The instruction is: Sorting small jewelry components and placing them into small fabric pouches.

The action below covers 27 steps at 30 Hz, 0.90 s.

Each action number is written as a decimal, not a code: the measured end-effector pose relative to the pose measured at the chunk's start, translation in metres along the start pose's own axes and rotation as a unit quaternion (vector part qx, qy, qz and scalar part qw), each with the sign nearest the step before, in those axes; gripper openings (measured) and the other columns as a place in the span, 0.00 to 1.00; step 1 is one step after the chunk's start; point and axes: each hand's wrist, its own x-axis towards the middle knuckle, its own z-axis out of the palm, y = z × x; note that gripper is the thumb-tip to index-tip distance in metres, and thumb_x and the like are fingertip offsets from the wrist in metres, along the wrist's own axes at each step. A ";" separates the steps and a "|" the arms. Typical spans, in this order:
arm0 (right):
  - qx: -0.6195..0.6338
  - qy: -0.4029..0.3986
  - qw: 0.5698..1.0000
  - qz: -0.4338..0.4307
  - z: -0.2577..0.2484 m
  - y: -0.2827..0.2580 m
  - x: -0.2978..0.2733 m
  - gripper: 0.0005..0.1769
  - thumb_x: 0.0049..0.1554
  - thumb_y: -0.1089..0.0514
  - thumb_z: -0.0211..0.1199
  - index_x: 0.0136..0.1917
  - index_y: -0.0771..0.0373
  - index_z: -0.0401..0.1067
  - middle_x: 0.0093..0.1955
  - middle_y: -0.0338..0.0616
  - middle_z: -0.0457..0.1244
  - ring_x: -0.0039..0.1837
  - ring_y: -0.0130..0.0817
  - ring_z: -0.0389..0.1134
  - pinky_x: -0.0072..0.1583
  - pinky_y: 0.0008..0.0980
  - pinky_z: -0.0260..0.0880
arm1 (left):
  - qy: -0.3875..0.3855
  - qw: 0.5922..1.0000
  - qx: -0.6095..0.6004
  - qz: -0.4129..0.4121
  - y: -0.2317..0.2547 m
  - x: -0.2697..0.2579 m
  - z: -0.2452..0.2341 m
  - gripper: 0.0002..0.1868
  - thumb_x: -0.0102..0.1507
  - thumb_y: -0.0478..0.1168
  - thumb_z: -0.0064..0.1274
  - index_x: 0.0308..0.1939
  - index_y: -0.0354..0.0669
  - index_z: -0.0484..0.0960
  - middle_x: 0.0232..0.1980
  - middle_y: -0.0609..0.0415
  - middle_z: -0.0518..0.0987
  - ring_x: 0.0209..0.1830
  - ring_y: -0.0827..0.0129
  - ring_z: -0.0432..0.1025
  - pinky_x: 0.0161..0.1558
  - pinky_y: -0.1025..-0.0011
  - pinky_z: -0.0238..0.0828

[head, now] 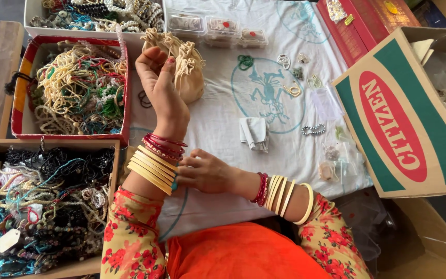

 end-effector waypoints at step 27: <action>0.596 0.475 0.542 0.355 -0.019 0.108 -0.113 0.13 0.59 0.63 0.57 0.58 0.64 0.71 0.52 0.40 0.66 0.56 0.31 0.67 0.60 0.32 0.69 | -0.141 0.939 0.241 -0.199 -0.044 -0.015 -0.007 0.07 0.66 0.30 0.53 0.48 0.38 0.75 0.44 0.59 0.76 0.43 0.78 0.71 0.48 0.76 0.71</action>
